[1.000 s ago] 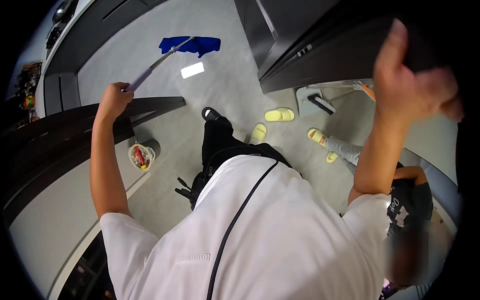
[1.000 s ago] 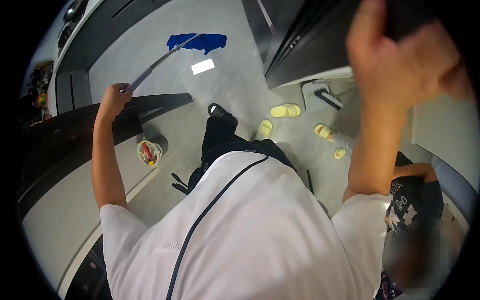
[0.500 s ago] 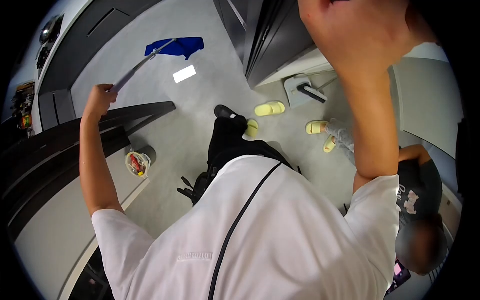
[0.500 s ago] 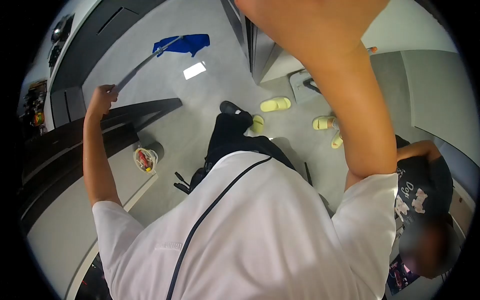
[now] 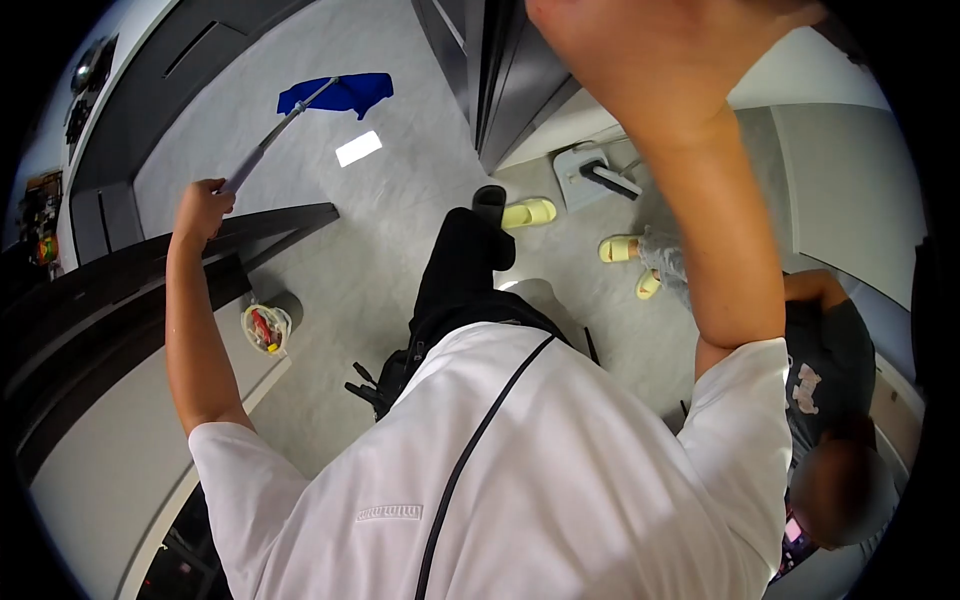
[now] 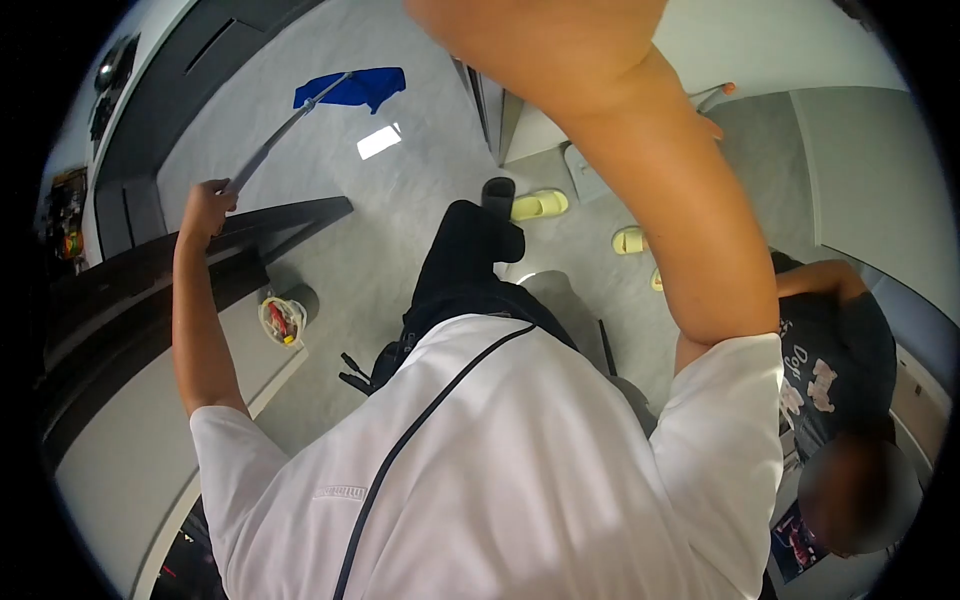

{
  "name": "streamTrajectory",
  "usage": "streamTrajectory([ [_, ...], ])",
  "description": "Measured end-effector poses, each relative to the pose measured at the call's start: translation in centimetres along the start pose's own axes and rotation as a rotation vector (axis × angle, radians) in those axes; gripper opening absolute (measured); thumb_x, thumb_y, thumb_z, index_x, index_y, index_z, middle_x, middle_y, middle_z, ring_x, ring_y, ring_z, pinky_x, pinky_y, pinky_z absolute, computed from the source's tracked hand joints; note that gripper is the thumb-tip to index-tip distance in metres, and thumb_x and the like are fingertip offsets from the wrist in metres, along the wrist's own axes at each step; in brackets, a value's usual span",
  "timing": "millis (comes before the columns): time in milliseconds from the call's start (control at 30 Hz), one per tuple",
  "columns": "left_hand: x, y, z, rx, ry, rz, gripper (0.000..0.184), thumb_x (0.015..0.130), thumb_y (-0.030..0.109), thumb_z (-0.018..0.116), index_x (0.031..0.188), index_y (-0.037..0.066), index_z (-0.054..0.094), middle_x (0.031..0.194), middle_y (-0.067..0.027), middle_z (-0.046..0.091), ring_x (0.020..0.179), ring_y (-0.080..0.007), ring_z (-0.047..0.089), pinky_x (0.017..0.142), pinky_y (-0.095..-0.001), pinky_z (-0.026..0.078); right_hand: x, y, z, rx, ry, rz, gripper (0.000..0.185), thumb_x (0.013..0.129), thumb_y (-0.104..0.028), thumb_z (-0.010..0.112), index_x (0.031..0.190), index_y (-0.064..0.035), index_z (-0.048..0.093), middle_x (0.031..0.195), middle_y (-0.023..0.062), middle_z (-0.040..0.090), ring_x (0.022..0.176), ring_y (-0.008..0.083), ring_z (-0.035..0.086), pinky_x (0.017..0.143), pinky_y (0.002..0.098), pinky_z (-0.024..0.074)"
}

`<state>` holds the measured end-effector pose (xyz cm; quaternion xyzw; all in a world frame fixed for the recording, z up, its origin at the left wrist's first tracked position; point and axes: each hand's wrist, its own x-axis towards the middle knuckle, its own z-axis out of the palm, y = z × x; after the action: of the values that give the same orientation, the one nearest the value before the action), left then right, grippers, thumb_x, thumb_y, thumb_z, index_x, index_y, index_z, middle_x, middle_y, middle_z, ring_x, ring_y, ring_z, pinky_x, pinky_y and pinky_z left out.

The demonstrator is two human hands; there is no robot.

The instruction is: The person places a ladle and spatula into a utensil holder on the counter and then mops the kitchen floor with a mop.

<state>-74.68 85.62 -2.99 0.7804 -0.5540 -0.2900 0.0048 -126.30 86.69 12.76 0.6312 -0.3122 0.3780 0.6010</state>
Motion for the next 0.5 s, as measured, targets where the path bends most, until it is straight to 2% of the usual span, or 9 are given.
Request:
streamTrajectory([
  [500, 0.3, 1.2, -2.6, -0.069, 0.011, -0.029, 0.048, 0.08, 0.01, 0.057, 0.127, -0.002, 0.061, 0.066, -0.0036, 0.058, 0.039, -0.0081, 0.041, 0.035, -0.0261, 0.03, 0.9, 0.4, 0.4, -0.002, -0.023, -0.048, 0.055, 0.069, -0.009, 0.066, 0.123, -0.0042, 0.059, 0.134, 0.0201, 0.042, 0.123, 0.035, 0.042, 0.099, 0.0476, 0.0344],
])
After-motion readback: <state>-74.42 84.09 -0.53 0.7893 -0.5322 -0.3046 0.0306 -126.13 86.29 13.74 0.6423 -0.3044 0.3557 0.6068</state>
